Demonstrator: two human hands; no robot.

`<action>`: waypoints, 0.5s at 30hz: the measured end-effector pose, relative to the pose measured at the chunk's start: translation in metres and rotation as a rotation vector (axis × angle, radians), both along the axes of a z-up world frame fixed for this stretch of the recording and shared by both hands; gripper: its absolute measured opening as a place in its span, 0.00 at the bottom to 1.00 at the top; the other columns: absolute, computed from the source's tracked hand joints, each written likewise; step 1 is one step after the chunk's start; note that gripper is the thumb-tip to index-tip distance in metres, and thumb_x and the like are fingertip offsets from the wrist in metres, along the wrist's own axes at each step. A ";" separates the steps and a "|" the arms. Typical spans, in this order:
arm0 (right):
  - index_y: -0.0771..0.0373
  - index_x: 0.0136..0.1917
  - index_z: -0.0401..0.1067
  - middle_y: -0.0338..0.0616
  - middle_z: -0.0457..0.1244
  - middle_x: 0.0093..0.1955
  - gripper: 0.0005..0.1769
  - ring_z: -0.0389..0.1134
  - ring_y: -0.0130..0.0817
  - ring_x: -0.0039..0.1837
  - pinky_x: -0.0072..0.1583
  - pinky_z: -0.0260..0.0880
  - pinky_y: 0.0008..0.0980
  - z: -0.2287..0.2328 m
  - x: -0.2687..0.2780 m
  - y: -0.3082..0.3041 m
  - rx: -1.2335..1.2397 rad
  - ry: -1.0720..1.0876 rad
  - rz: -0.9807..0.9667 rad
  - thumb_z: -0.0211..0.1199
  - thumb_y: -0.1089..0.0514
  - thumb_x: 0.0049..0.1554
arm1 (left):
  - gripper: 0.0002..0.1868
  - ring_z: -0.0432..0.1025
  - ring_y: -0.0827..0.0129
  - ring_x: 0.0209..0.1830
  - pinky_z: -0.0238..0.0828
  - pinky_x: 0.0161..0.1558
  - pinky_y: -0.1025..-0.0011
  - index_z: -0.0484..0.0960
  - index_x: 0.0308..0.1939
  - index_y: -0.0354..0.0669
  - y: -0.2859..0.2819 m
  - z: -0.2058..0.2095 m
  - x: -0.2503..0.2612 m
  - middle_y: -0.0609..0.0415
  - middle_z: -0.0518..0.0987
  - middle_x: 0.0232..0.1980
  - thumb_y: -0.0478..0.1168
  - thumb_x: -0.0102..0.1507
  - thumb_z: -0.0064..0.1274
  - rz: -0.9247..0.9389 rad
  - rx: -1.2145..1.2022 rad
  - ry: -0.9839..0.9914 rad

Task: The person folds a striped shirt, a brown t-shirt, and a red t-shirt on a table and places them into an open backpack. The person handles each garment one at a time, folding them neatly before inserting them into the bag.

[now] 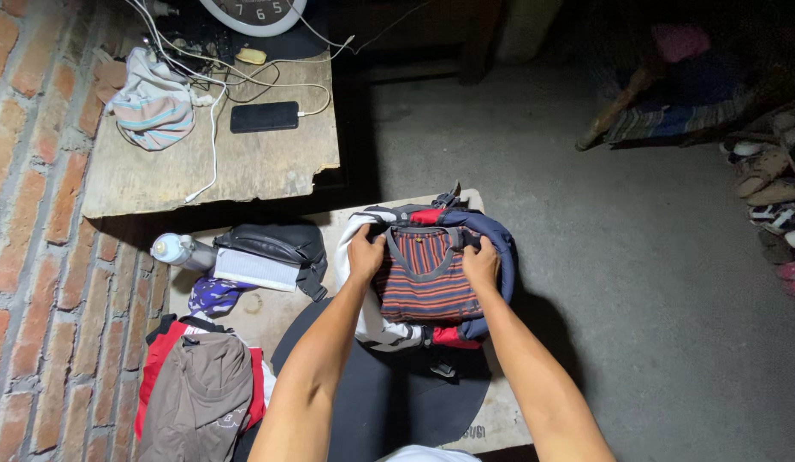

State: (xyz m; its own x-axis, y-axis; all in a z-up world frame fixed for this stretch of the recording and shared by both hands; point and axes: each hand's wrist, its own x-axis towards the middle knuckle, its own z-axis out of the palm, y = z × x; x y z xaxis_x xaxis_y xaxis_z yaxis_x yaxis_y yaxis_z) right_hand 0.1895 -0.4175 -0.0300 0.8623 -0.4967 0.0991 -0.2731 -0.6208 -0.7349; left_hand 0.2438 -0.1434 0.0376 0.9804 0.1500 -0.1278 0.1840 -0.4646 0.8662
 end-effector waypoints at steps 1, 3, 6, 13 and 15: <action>0.69 0.57 0.74 0.66 0.68 0.53 0.18 0.68 0.63 0.58 0.62 0.66 0.52 0.002 0.004 -0.004 0.023 -0.054 -0.004 0.63 0.57 0.56 | 0.30 0.75 0.46 0.61 0.68 0.62 0.61 0.77 0.63 0.36 -0.002 0.003 -0.001 0.34 0.80 0.58 0.44 0.59 0.59 0.030 0.018 0.001; 0.68 0.58 0.74 0.66 0.67 0.54 0.19 0.68 0.63 0.58 0.61 0.66 0.52 0.005 0.009 -0.010 0.024 -0.057 -0.024 0.66 0.55 0.56 | 0.29 0.76 0.47 0.60 0.68 0.63 0.62 0.78 0.64 0.39 -0.007 0.008 -0.006 0.36 0.82 0.58 0.45 0.60 0.58 0.056 0.005 0.062; 0.66 0.59 0.73 0.66 0.67 0.54 0.23 0.67 0.64 0.58 0.61 0.65 0.53 0.006 0.008 -0.009 -0.068 0.016 -0.041 0.70 0.53 0.54 | 0.33 0.71 0.44 0.64 0.64 0.65 0.60 0.73 0.67 0.35 -0.012 0.006 -0.010 0.34 0.77 0.63 0.45 0.60 0.59 -0.062 0.029 -0.050; 0.59 0.65 0.70 0.61 0.62 0.59 0.31 0.64 0.61 0.62 0.60 0.65 0.53 0.026 0.010 0.016 -0.179 0.063 -0.062 0.71 0.61 0.47 | 0.43 0.63 0.44 0.73 0.58 0.72 0.60 0.60 0.75 0.32 -0.002 -0.004 -0.008 0.33 0.68 0.72 0.48 0.61 0.59 -0.288 0.071 -0.119; 0.58 0.62 0.71 0.58 0.62 0.58 0.28 0.64 0.58 0.62 0.59 0.66 0.52 0.033 0.013 0.018 -0.148 0.111 -0.096 0.71 0.61 0.47 | 0.44 0.61 0.43 0.74 0.56 0.72 0.60 0.59 0.76 0.31 -0.001 -0.005 -0.017 0.31 0.65 0.73 0.47 0.61 0.59 -0.282 0.055 -0.177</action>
